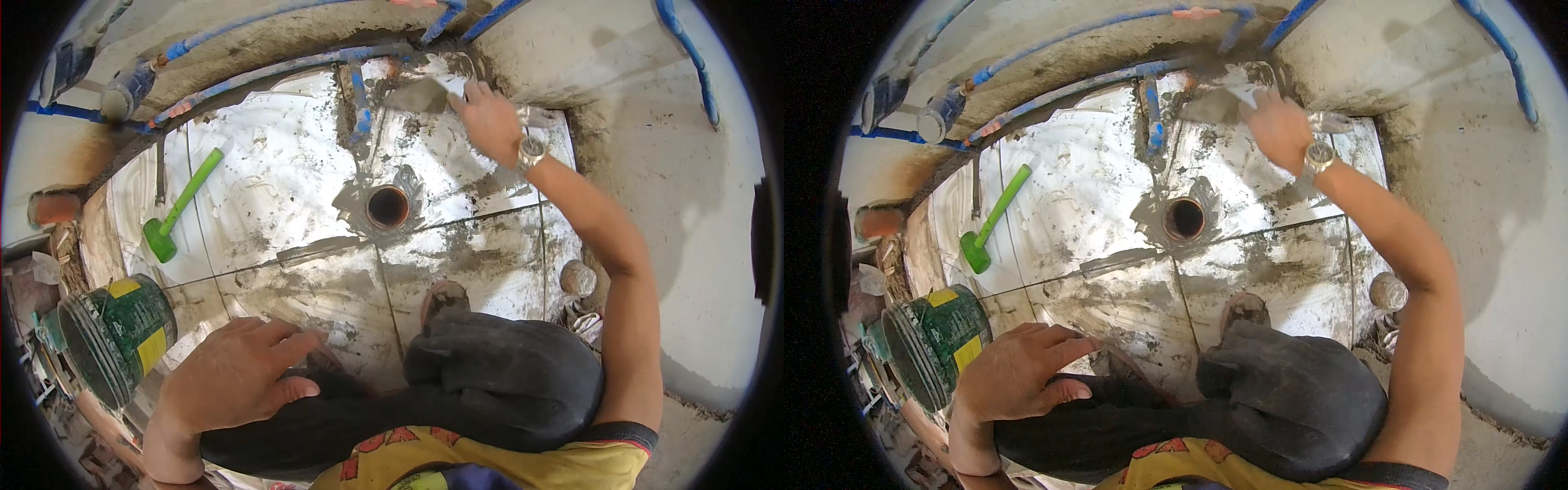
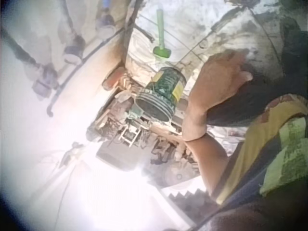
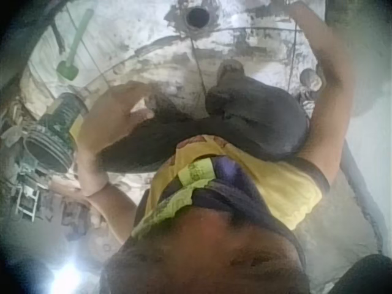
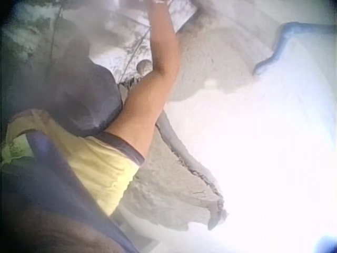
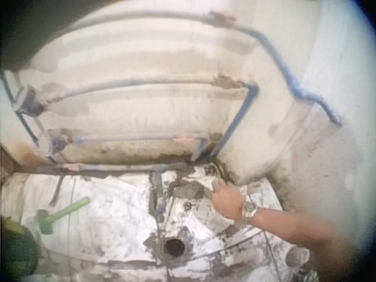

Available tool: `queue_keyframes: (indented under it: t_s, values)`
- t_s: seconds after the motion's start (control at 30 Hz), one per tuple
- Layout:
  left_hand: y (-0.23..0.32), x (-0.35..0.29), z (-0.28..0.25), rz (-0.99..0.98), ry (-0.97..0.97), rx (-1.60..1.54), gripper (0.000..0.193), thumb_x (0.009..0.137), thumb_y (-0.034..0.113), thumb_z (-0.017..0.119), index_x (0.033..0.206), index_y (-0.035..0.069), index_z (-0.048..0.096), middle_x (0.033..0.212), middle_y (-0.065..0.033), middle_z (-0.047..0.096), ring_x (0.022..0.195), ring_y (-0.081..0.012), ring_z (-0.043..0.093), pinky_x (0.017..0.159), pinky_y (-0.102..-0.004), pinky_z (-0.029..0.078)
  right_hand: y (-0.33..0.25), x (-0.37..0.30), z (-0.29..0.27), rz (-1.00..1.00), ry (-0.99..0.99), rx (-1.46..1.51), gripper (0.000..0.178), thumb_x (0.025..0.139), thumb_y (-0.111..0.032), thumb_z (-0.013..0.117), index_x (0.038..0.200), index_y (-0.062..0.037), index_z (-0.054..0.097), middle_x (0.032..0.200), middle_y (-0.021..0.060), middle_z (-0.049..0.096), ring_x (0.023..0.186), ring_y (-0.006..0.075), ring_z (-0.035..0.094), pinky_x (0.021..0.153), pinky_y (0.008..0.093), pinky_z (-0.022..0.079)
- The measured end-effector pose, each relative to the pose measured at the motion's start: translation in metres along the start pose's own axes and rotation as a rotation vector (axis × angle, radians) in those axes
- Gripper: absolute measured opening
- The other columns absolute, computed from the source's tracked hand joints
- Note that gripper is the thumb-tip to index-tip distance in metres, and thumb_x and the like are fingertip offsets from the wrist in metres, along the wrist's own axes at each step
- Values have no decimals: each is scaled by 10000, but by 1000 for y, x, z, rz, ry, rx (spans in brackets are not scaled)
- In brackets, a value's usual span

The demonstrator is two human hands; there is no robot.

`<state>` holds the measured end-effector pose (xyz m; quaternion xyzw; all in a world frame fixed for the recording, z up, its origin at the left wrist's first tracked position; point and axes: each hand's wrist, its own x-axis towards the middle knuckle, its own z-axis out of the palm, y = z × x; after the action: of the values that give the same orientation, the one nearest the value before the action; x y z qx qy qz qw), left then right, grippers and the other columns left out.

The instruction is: The person applies mortar to the edges of floor tiles and around a pipe using a trowel.

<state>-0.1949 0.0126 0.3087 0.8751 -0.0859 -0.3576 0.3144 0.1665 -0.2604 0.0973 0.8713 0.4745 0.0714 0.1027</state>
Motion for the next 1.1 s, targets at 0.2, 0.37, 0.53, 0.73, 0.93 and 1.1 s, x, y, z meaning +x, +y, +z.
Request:
queue_keyframes:
  t_s: [0.2,0.37,0.53,0.73,0.93,1.1]
  values:
    - [3,6,2,55,7,-4,591,974,487,727,1400,84,654,1190,-160,723,1069,-403,688,948,-473,540,8,4,13,56,-44,-6,479,878,-20,629,1351,-66,690,1163,185,628,1157,352,643,910,435,576]
    - [-4,2,3,45,16,-8,575,987,471,720,1402,81,643,1194,-158,718,1079,-411,683,956,-474,539,28,22,11,57,17,3,381,897,-75,641,1272,-49,710,1151,192,646,1159,359,651,917,457,592]
    - [-2,-2,3,34,20,-4,558,1011,462,693,1403,71,633,1194,-156,711,1079,-405,679,965,-477,532,-1,-1,-6,41,4,202,290,835,-81,727,1121,-35,743,1086,181,675,1073,350,684,783,453,620]
    - [-3,5,2,87,-15,-5,569,1025,497,655,1400,70,626,1180,-155,698,1066,-413,681,969,-483,536,-14,-3,-10,-95,-58,182,313,894,-131,701,1186,-24,733,1072,150,655,1064,340,661,876,454,584]
    - [-8,9,2,57,-62,21,574,1032,516,640,1404,80,621,1133,-160,689,1057,-421,685,952,-494,544,-35,40,6,-189,-58,181,247,874,-89,680,1106,-18,724,1103,161,665,1097,327,673,853,441,604]
    - [-15,3,7,70,-23,-15,575,1030,525,638,1410,94,615,1109,-153,691,1031,-423,689,933,-503,549,-21,59,8,-104,31,134,241,903,-133,686,1107,-12,727,1156,180,675,1108,356,692,859,461,610]
